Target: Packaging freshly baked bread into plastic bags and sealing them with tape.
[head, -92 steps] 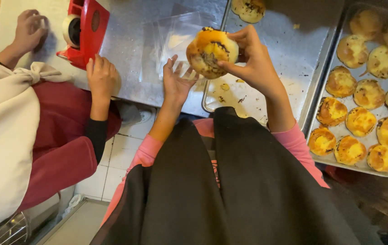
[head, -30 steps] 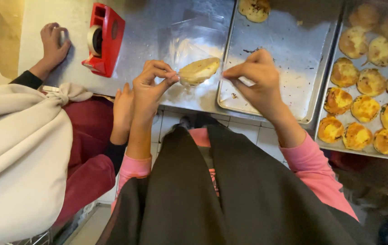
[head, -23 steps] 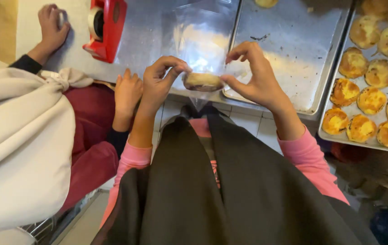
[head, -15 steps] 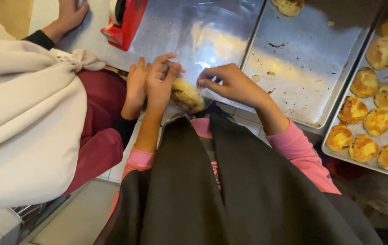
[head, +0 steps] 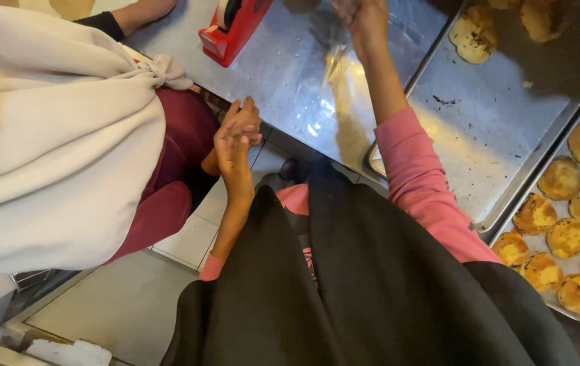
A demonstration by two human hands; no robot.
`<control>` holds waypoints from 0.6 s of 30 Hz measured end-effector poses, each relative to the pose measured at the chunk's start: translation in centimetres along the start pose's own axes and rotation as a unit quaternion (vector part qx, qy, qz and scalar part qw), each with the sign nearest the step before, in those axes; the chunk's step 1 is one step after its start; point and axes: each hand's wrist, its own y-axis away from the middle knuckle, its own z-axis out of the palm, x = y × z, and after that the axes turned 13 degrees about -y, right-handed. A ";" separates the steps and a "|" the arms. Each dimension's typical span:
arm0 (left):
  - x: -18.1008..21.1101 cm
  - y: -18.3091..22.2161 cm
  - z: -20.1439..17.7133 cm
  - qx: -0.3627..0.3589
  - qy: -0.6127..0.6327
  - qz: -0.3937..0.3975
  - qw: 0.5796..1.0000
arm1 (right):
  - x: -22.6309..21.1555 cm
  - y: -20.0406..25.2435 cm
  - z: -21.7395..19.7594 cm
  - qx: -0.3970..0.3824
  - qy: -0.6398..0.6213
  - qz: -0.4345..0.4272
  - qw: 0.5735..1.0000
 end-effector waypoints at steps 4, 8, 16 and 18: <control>0.3 0.4 1.0 0.000 0.000 -0.038 0.999 | 2.5 5.0 -2.9 0.092 0.343 0.004 0.935; 0.3 -0.3 1.7 -0.032 -0.004 -0.049 0.998 | -1.0 16.2 1.1 0.032 0.710 -0.126 0.692; -1.1 -1.0 5.1 -0.135 -0.006 -0.084 0.987 | 0.7 21.1 -2.8 0.075 0.649 -0.128 0.746; -2.2 -1.0 6.3 -0.174 -0.011 -0.082 0.981 | 0.6 21.0 -3.0 0.102 0.634 -0.141 0.754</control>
